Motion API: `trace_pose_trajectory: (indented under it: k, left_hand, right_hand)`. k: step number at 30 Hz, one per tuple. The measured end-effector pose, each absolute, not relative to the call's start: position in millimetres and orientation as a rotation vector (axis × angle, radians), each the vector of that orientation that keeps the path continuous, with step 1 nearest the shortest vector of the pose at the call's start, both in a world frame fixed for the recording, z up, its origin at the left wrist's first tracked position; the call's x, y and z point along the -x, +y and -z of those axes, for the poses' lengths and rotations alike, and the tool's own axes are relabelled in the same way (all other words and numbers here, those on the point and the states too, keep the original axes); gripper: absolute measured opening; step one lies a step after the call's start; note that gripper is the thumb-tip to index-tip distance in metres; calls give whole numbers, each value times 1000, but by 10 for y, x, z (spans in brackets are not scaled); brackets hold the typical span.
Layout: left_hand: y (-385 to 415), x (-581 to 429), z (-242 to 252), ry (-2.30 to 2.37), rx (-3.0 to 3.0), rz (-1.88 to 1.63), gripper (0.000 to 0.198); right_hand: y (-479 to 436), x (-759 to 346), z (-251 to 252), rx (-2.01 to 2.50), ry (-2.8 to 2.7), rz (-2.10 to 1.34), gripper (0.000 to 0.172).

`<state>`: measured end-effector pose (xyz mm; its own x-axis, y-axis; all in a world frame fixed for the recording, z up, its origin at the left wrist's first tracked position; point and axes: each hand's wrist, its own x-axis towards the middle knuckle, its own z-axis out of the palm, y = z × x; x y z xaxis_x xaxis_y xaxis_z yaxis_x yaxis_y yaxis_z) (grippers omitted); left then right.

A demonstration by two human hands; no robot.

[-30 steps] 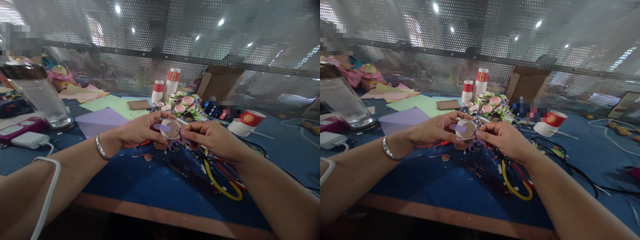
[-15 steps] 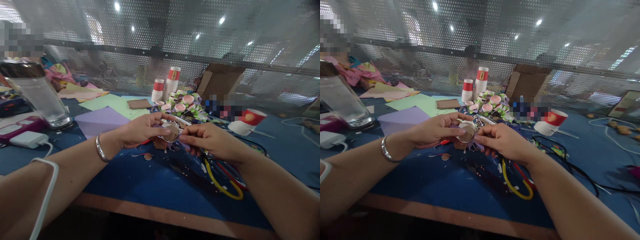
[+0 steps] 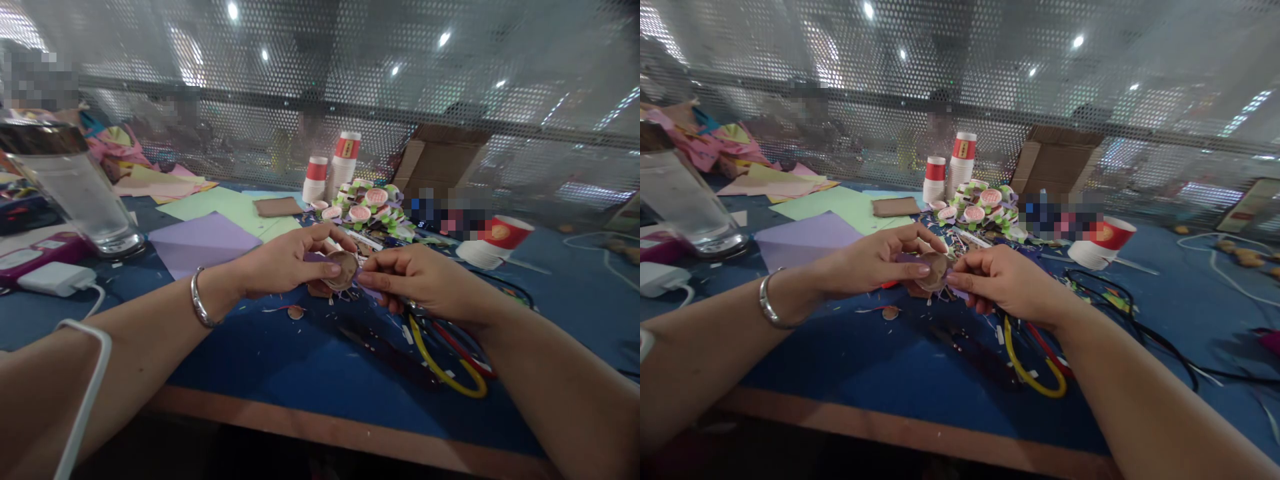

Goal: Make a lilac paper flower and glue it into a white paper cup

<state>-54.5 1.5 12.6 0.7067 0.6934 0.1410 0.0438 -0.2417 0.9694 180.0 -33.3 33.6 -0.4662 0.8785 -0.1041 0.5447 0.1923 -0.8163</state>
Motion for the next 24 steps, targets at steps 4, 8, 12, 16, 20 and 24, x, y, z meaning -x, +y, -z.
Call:
trace_pose_trajectory:
  k: [4, 8, 12, 16, 20, 24]
  left_hand:
    - [28, 553, -127, 640, -1818, -670, 32]
    - [43, 567, -122, 672, -1861, -659, 36]
    - [47, 568, -108, 636, -1832, -667, 31]
    - [41, 550, -94, 564, -1791, -664, 28]
    - [30, 534, -89, 566, -1749, -639, 31]
    - [31, 528, -81, 567, -1757, -639, 32]
  right_hand:
    - [-336, -1793, -347, 1339, -2093, -1169, 30]
    - [-352, -1785, -362, 1335, -2085, -1181, 29]
    - [-367, -1774, -370, 1352, -2105, -1159, 28]
    - [-370, -1763, -364, 1350, -2110, -1159, 28]
    - [-372, -1753, -374, 1379, -2104, -1149, 28]
    - [-372, -1753, -382, 1384, -2117, -1118, 28]
